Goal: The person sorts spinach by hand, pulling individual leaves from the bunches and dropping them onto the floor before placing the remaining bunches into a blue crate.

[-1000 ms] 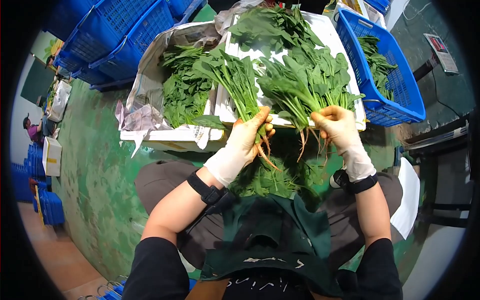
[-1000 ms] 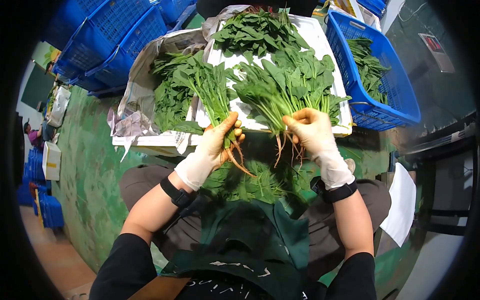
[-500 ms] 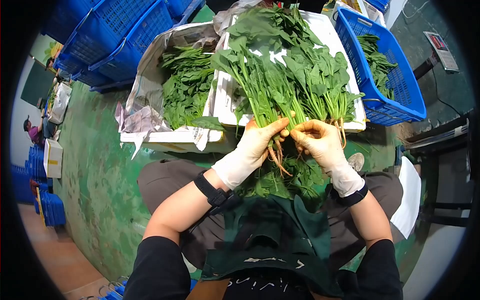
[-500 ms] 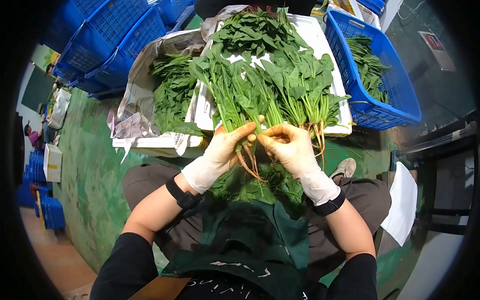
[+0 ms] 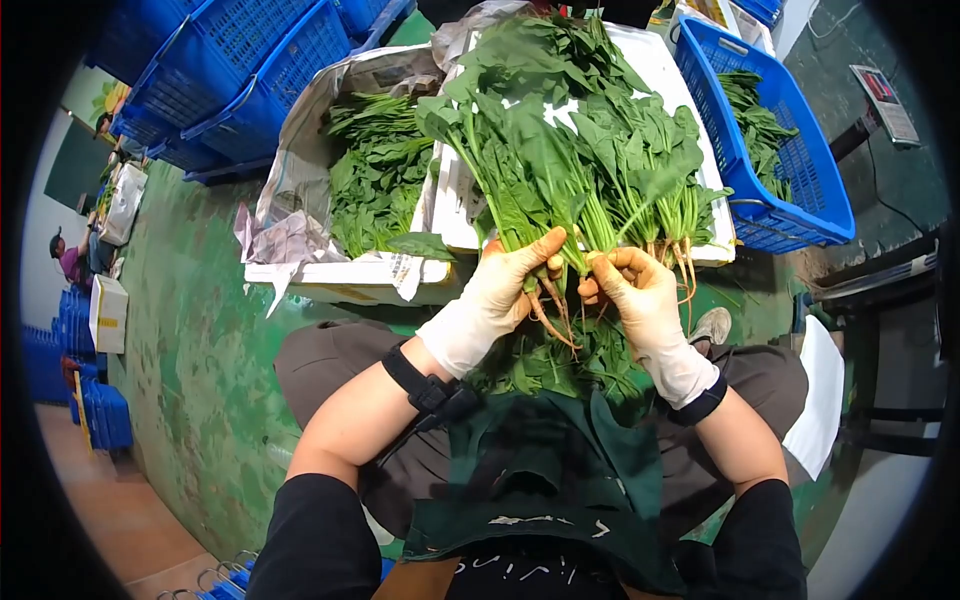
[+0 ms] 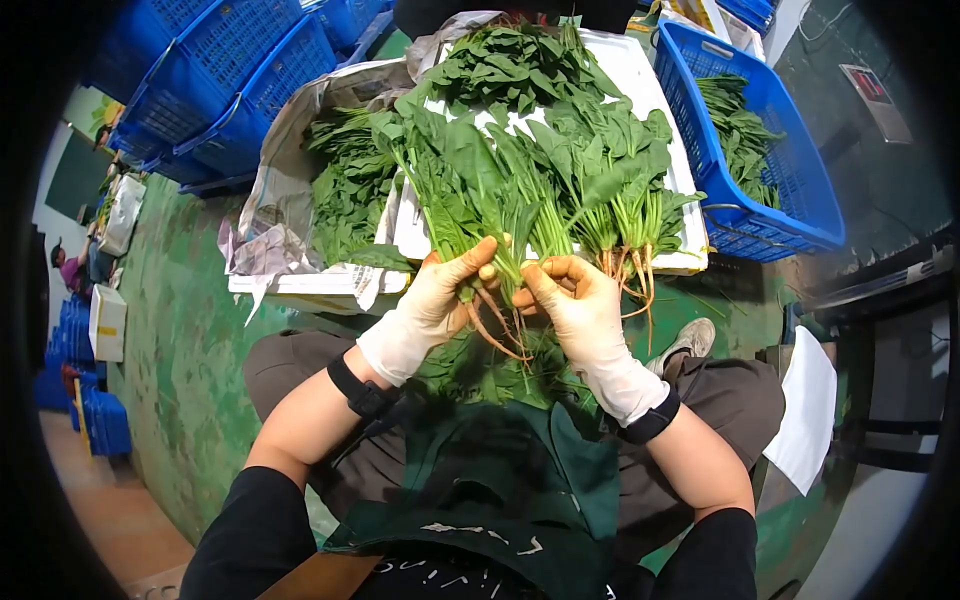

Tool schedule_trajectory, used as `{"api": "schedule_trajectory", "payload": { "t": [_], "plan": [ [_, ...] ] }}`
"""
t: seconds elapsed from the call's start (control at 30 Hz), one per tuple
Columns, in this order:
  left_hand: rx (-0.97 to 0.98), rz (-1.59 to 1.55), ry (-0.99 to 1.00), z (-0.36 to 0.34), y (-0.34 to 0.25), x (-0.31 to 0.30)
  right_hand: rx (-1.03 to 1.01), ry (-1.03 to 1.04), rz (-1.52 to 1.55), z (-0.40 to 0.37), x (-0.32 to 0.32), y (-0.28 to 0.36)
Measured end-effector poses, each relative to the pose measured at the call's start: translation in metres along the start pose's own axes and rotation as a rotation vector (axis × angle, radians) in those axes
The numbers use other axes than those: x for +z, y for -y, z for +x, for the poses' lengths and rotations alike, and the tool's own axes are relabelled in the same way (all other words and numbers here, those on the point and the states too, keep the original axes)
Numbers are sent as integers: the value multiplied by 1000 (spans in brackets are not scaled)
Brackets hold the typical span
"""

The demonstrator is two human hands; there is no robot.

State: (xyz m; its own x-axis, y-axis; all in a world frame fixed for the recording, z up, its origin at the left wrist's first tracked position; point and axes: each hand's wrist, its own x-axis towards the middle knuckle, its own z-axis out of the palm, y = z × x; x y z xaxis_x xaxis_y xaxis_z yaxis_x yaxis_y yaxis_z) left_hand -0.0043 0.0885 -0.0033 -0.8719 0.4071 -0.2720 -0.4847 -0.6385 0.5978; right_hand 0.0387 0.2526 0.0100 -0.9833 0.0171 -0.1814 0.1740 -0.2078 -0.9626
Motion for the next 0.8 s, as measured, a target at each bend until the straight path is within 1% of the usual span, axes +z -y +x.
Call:
{"api": "schedule_trajectory", "payload": {
  "t": [0.07,0.13,0.17,0.23,0.27,0.33,0.37,0.4,0.43,0.47,0.5,0.53,0.6,0.63,0.67,0.7,0.73,0.8],
  "plan": [
    [39,-2,-2,-1,-1,1,29,1,45,-1,1,0],
    [-36,-43,116,-4,-7,2,42,97,224,-2,0,-2],
    [-36,-44,116,-4,-10,3,43,97,224,-1,0,-2],
    [62,-49,85,-2,-16,1,47,166,419,0,1,-1],
    [56,-144,203,4,-25,-13,72,105,437,0,3,6],
    [87,-119,267,10,-47,-29,129,427,24,4,-11,23],
    [173,-121,193,10,-53,-28,304,482,-321,8,-12,33],
    [260,-123,120,9,-57,-27,407,448,-491,9,-7,34],
    [240,-138,167,8,-60,-31,236,373,-725,10,-8,26],
    [240,-138,165,7,-59,-32,59,292,-952,12,-10,11],
    [258,-89,108,6,-59,-33,-36,232,-1081,12,-11,-6],
    [275,-39,50,5,-58,-34,-20,267,-1209,13,-9,-17],
    [242,-40,41,5,-55,-41,108,291,-1117,14,-2,-29],
    [214,-41,33,4,-55,-41,301,267,-919,13,7,-20],
    [188,-41,26,1,-54,-41,323,262,-827,19,4,-31],
    [146,-79,56,-2,-53,-40,324,217,-599,22,6,-40],
    [141,-94,15,-6,-52,-33,324,172,-370,23,10,-42],
    [113,-32,28,-5,-50,-46,291,117,-222,24,12,-36]
  ]
}}
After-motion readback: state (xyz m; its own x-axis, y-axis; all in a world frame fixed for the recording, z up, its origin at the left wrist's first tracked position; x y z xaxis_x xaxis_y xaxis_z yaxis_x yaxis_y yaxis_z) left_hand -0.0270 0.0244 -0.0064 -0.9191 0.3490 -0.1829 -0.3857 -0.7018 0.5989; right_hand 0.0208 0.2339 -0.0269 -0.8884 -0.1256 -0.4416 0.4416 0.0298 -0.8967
